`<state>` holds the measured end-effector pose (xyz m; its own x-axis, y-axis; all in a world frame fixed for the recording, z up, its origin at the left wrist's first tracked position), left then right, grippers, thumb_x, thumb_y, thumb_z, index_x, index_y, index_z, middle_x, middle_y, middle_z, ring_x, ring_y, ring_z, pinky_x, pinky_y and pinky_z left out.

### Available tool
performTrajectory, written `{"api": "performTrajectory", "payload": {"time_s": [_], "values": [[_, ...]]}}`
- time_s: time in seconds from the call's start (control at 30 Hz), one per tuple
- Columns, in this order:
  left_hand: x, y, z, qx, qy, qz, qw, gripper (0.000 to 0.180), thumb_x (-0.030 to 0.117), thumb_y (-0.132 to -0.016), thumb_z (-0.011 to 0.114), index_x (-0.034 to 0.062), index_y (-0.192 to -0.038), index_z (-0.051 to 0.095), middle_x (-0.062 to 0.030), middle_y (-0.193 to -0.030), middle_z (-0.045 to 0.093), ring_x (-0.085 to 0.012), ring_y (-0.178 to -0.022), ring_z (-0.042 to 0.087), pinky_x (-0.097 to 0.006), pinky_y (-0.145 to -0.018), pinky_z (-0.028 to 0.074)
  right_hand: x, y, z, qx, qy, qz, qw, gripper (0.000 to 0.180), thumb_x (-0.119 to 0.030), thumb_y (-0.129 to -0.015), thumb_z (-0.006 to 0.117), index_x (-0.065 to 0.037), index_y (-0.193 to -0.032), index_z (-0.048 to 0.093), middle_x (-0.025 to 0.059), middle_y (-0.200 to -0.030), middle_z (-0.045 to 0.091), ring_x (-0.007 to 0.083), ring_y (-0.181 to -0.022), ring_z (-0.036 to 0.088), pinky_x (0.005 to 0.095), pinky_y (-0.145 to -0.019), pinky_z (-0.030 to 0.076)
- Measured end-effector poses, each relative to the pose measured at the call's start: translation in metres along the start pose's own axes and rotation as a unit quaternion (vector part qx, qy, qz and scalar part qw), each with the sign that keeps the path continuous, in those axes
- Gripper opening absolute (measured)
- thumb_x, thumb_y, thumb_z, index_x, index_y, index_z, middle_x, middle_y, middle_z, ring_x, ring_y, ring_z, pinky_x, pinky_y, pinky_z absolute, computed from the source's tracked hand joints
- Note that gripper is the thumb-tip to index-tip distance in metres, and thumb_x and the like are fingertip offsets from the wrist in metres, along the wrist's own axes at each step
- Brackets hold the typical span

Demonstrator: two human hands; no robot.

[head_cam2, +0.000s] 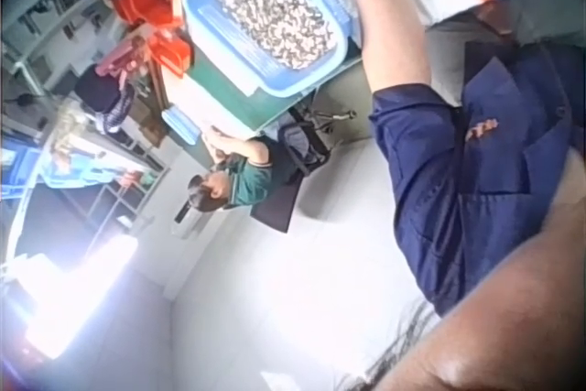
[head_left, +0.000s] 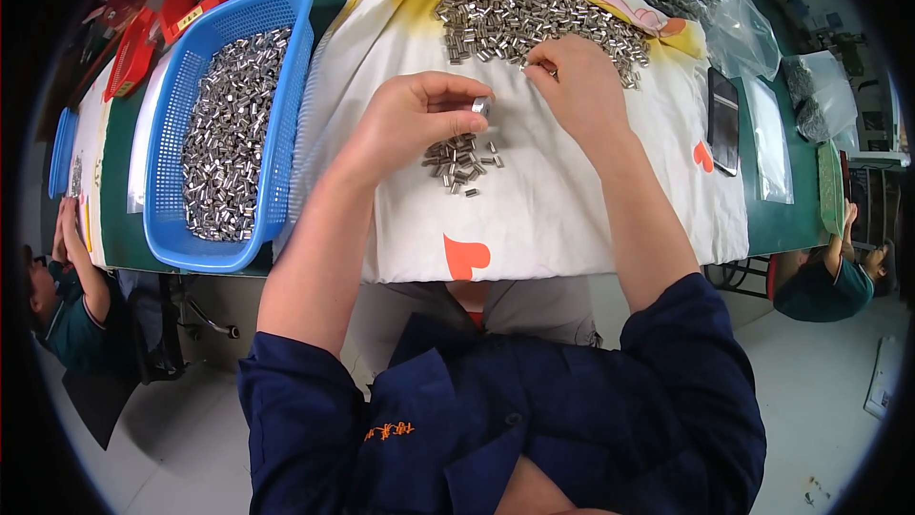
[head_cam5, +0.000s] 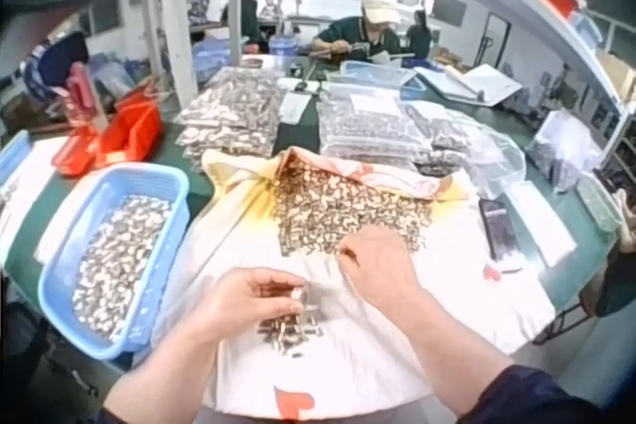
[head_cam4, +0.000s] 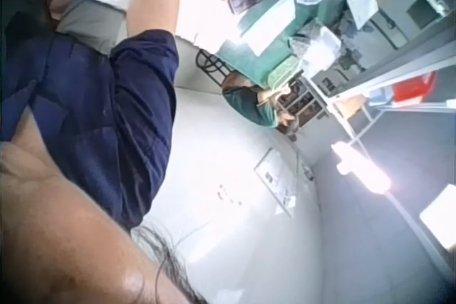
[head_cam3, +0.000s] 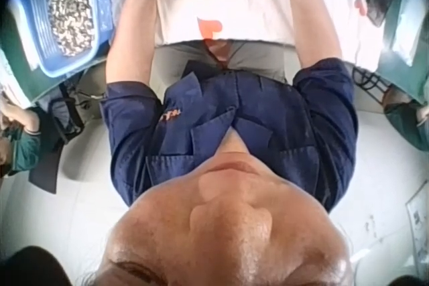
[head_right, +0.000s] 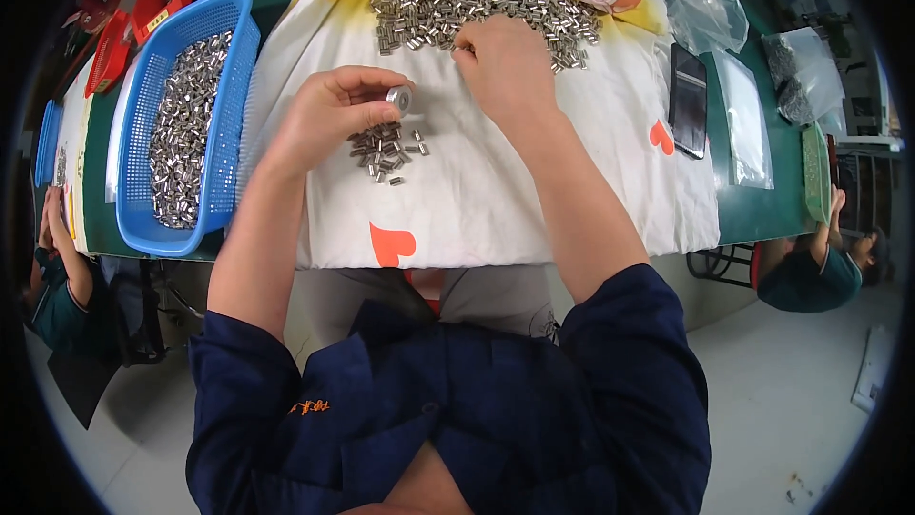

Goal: Sorting and inspecting small metal hardware components at a manufacturing workbench.

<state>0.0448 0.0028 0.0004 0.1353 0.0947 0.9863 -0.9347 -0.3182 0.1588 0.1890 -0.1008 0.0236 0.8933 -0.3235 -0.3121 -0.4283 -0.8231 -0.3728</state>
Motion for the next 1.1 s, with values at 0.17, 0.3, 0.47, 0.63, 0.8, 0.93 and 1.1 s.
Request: {"api": "performTrajectory", "payload": {"time_s": [0.17,0.3,0.47,0.63,0.8,0.93,1.1], "values": [[0.0,0.0,-0.001,0.003,0.014,0.004,1.0,0.028,-0.003,-0.074,0.061,-0.0026,-0.101,0.058,-0.005,-0.092,0.061,-0.0092,-0.079,0.058,-0.021,-0.074,0.048,-0.006,0.001,0.005,-0.022,-0.003,-0.023,1.0,0.007,-0.013,-0.071,0.059,-0.007,-0.073,0.061,0.0091,-0.074,0.059,0.025,-0.073,0.056,0.0353,-0.068,0.044],[-0.004,-0.003,-0.008,0.033,0.061,0.022,0.997,0.028,0.002,-0.074,0.064,-0.0024,-0.102,0.058,-0.0057,-0.086,0.062,-0.0096,-0.077,0.059,-0.021,-0.071,0.047,-0.026,0.005,-0.009,-0.082,-0.272,0.067,0.957,0.008,-0.01,-0.07,0.06,-0.004,-0.074,0.06,0.0063,-0.072,0.06,0.0169,-0.067,0.058,0.028,-0.061,0.045],[-0.003,-0.002,-0.007,0.03,0.086,0.027,0.995,0.028,0.002,-0.074,0.064,-0.0024,-0.101,0.058,-0.0061,-0.086,0.063,-0.0095,-0.078,0.058,-0.021,-0.072,0.047,-0.035,0.011,-0.004,-0.11,-0.336,0.032,0.935,0.009,-0.008,-0.068,0.06,-0.003,-0.074,0.058,0.0043,-0.07,0.061,0.014,-0.065,0.058,0.0258,-0.058,0.044],[-0.004,-0.001,-0.006,0.034,0.057,0.029,0.997,0.028,0.001,-0.074,0.063,-0.0034,-0.102,0.058,-0.0065,-0.086,0.063,-0.0095,-0.078,0.059,-0.02,-0.071,0.047,-0.045,0.014,-0.005,-0.068,-0.266,-0.029,0.961,0.007,-0.006,-0.067,0.06,-0.002,-0.071,0.056,0.0073,-0.066,0.057,0.0202,-0.064,0.056,0.03,-0.057,0.044],[-0.005,-0.002,-0.003,0.048,0.016,0.04,0.998,0.029,0.0,-0.075,0.063,-0.0041,-0.102,0.057,-0.0081,-0.087,0.063,-0.0101,-0.077,0.06,-0.021,-0.07,0.048,-0.055,0.018,-0.006,0.017,-0.122,-0.13,0.984,0.007,-0.007,-0.067,0.06,-0.004,-0.072,0.057,0.0087,-0.067,0.057,0.0236,-0.066,0.057,0.0323,-0.058,0.045],[-0.001,0.0,-0.005,0.041,0.09,0.027,0.995,0.029,0.0,-0.074,0.063,-0.0045,-0.102,0.058,-0.0086,-0.087,0.063,-0.0105,-0.078,0.06,-0.021,-0.07,0.048,-0.041,0.012,-0.01,-0.033,-0.251,-0.043,0.967,0.009,-0.009,-0.069,0.061,-0.005,-0.077,0.06,0.0072,-0.07,0.06,0.0203,-0.065,0.058,0.0302,-0.058,0.046],[-0.001,0.001,-0.004,0.031,0.022,0.029,0.999,0.027,0.0,-0.074,0.064,-0.0037,-0.1,0.059,-0.0072,-0.086,0.063,-0.0102,-0.078,0.06,-0.021,-0.07,0.048,-0.031,0.009,-0.002,-0.143,-0.3,0.08,0.94,0.014,-0.006,-0.071,0.061,-0.003,-0.086,0.062,0.0017,-0.072,0.06,0.0094,-0.063,0.052,0.0219,-0.061,0.043]]}}
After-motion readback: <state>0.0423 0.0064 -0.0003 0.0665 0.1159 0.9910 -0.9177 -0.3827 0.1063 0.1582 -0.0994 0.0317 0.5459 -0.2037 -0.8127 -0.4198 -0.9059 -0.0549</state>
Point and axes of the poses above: each hand's wrist, its own y-axis away from the middle knuckle, its own z-axis out of the palm, x = y × z, the point moved 4 cm from there along -y, towards the middle knuckle
